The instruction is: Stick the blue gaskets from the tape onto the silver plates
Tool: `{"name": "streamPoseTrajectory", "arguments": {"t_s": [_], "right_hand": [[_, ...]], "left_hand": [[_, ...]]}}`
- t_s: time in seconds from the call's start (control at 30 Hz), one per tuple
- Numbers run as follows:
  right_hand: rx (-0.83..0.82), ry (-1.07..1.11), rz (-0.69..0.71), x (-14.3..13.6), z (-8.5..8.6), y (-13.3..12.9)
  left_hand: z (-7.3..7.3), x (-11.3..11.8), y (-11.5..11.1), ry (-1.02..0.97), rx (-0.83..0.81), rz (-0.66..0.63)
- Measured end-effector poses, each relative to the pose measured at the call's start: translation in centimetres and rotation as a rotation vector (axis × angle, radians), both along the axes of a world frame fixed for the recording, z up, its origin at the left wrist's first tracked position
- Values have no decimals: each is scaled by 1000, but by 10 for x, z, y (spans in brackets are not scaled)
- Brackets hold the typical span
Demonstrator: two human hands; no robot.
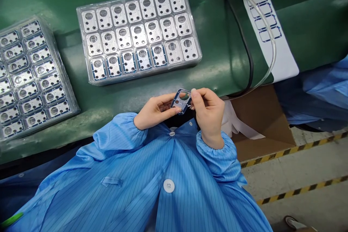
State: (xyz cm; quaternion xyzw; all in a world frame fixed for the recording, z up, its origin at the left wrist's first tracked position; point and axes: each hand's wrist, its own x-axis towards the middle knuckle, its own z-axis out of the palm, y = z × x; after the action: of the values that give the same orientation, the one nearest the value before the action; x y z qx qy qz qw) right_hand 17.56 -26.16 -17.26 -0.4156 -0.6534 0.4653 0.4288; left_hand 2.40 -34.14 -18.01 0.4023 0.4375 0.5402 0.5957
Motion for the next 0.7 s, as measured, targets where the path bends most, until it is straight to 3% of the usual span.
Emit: {"name": "streamPoseTrajectory", "arguments": {"t_s": [0.2, 0.33, 0.53, 0.7], "right_hand": [[74, -22, -96, -1, 1, -1], [76, -38, -96, 0, 0, -2], [63, -33, -91, 0, -1, -2], [75, 3, -76, -1, -1, -2]], "left_hand": [[4, 1, 1, -2, -13, 69], [8, -1, 2, 73, -10, 121], [11, -6, 1, 136, 8, 102], [11, -5, 3, 76, 8, 120]]}}
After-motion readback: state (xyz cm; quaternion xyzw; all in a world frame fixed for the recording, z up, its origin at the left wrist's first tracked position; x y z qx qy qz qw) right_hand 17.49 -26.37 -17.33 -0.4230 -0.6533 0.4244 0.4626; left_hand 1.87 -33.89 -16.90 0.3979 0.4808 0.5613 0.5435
